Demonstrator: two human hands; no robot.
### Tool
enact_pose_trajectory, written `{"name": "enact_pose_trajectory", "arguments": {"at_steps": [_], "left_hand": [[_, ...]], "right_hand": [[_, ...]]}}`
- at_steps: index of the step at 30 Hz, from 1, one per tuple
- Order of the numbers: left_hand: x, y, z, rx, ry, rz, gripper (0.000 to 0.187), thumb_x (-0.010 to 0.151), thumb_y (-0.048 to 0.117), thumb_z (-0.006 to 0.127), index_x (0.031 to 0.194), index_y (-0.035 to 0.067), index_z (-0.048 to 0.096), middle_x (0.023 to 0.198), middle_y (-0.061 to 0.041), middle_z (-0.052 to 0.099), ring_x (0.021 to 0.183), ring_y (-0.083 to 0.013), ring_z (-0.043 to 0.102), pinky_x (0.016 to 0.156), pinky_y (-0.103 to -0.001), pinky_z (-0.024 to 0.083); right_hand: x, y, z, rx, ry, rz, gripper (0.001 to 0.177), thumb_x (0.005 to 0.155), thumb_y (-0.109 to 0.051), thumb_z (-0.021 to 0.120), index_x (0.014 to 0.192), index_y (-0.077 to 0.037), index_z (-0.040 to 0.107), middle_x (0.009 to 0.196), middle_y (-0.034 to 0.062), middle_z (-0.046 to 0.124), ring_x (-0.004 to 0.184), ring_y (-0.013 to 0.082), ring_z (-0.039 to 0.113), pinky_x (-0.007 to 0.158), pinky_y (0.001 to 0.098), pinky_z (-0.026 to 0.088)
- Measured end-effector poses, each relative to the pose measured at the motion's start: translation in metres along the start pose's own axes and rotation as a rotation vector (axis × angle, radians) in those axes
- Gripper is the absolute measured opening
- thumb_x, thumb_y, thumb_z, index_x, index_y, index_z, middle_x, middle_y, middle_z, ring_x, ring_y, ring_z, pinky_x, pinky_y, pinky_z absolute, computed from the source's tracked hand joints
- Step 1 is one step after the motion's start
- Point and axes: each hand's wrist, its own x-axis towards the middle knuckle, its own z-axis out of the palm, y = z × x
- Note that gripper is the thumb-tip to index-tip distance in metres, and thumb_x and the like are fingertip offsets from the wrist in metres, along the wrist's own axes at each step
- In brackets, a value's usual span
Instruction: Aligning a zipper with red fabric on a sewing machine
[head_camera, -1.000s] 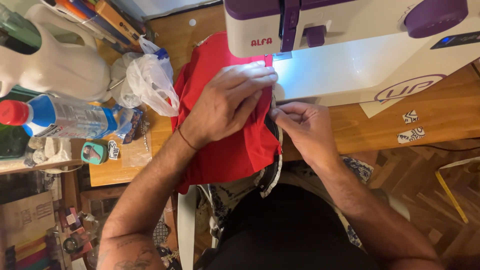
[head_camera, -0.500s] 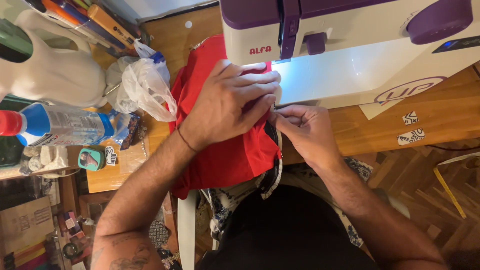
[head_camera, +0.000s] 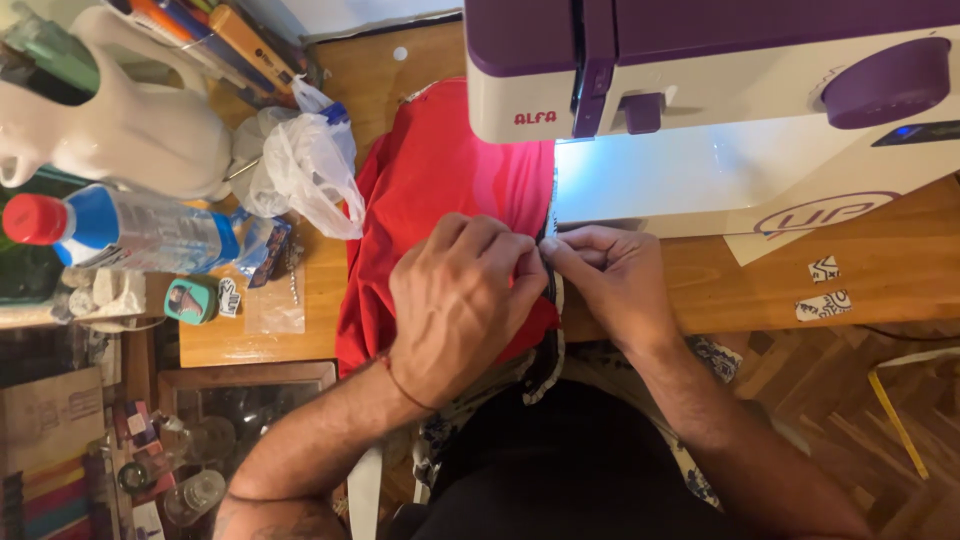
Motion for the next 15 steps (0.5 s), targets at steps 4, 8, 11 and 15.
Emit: {"name": "enact_pose_trajectory", "arguments": {"at_steps": [4, 8, 11, 15], "left_hand": [[0.002, 0.011, 0.005, 0.090, 0.047, -0.008, 0.016, 0.089, 0.016, 0.075, 0.077, 0.013, 0.065, 0.078, -0.001, 0.060, 0.075, -0.0213, 0.056, 0.055, -0.036, 0.043], [-0.002, 0.021, 0.001, 0.042, -0.034, -0.098, 0.021, 0.095, 0.031, 0.074, 0.096, 0.011, 0.068, 0.087, -0.003, 0.063, 0.072, -0.0207, 0.060, 0.043, -0.034, 0.045], [-0.009, 0.025, 0.006, 0.013, 0.005, -0.141, 0.013, 0.092, 0.020, 0.077, 0.100, 0.010, 0.074, 0.089, -0.003, 0.066, 0.069, -0.0208, 0.066, 0.042, -0.034, 0.046], [-0.011, 0.028, 0.012, 0.073, 0.002, -0.166, 0.014, 0.095, 0.019, 0.075, 0.085, 0.015, 0.067, 0.073, -0.002, 0.059, 0.053, -0.0195, 0.057, 0.040, -0.036, 0.039]], "right_hand": [[-0.002, 0.007, -0.004, 0.008, -0.002, -0.015, 0.015, 0.089, -0.014, 0.078, 0.098, -0.003, 0.082, 0.069, -0.0059, 0.071, 0.071, -0.0029, 0.053, 0.066, 0.0150, 0.048], [-0.002, 0.004, -0.007, 0.014, -0.002, 0.025, 0.016, 0.088, -0.015, 0.078, 0.098, -0.003, 0.082, 0.075, -0.0018, 0.077, 0.072, -0.0016, 0.058, 0.066, 0.0158, 0.052], [0.000, -0.001, -0.007, 0.027, -0.034, 0.065, 0.018, 0.086, -0.015, 0.080, 0.098, -0.002, 0.082, 0.083, 0.0035, 0.080, 0.075, 0.0007, 0.062, 0.067, 0.0156, 0.054], [-0.001, -0.001, -0.005, 0.088, -0.042, 0.063, 0.014, 0.086, -0.012, 0.081, 0.095, -0.002, 0.081, 0.083, 0.0051, 0.080, 0.074, 0.0007, 0.063, 0.066, 0.0146, 0.054]]}}
